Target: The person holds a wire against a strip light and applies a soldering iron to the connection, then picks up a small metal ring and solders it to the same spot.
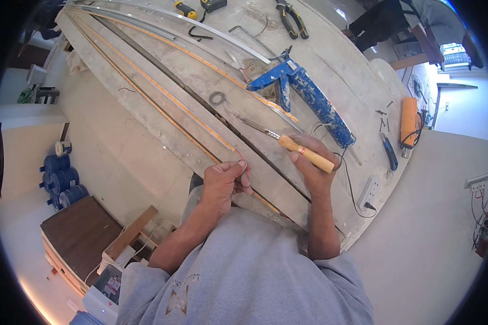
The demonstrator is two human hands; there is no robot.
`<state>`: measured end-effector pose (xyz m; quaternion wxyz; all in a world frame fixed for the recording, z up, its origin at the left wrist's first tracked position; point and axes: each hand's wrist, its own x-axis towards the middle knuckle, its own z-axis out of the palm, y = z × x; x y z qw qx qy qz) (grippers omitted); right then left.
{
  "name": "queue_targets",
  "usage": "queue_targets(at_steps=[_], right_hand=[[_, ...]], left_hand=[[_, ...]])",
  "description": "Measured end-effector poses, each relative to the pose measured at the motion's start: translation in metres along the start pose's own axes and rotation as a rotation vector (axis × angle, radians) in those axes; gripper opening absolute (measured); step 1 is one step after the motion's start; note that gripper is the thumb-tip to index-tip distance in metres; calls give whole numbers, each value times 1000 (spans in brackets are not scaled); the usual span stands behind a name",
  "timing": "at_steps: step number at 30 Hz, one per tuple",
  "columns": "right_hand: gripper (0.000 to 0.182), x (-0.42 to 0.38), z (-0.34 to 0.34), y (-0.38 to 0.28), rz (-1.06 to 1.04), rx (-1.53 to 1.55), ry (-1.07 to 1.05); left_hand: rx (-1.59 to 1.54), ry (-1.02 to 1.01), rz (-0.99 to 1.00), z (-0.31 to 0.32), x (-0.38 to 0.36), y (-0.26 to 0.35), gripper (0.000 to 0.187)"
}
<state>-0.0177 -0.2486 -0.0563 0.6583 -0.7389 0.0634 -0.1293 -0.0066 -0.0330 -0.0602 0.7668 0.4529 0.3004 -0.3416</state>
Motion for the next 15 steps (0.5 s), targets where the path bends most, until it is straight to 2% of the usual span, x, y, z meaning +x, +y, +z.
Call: queue_targets(at_steps=[15], right_hand=[[32,-1,-1,0,2,-8,21]], left_hand=[[1,-7,1,0,0,0,21]])
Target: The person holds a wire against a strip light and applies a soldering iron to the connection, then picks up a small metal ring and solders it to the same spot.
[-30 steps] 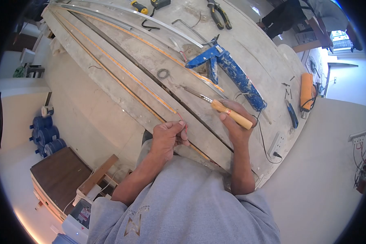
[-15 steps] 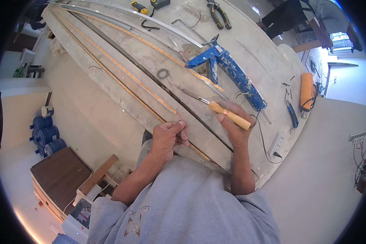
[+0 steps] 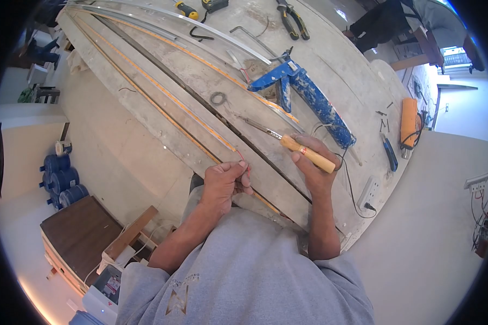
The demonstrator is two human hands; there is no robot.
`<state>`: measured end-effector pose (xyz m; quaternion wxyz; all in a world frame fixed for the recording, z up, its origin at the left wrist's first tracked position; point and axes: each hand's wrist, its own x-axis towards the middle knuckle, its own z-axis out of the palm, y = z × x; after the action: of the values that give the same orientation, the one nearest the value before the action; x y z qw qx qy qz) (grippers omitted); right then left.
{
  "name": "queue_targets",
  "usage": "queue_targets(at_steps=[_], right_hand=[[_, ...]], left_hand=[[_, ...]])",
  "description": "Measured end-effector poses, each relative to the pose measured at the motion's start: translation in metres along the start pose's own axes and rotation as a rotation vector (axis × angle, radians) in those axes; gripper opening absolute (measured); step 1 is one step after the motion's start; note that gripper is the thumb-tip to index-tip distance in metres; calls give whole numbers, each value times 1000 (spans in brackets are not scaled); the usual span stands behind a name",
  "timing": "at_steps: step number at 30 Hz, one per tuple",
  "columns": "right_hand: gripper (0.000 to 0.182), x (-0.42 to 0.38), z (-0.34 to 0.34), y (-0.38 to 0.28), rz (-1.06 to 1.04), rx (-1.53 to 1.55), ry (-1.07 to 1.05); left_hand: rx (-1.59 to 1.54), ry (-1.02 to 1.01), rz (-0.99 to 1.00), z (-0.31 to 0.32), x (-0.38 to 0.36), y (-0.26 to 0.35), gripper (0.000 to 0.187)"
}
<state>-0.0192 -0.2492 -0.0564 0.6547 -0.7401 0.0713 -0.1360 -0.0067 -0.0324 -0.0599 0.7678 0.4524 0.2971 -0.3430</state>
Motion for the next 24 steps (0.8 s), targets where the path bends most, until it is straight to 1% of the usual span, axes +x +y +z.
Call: queue_targets(at_steps=[17,23,24], right_hand=[[32,1,-1,5,-16,21,-6],[33,0,-2,7,11,78,9],[33,0,0,4,26,124,15]], left_hand=[[-11,-6,-5,1,-1,2,20],[-17,-3,-9,0,0,1,20],[-12,-5,-12,-1,1,0,21]])
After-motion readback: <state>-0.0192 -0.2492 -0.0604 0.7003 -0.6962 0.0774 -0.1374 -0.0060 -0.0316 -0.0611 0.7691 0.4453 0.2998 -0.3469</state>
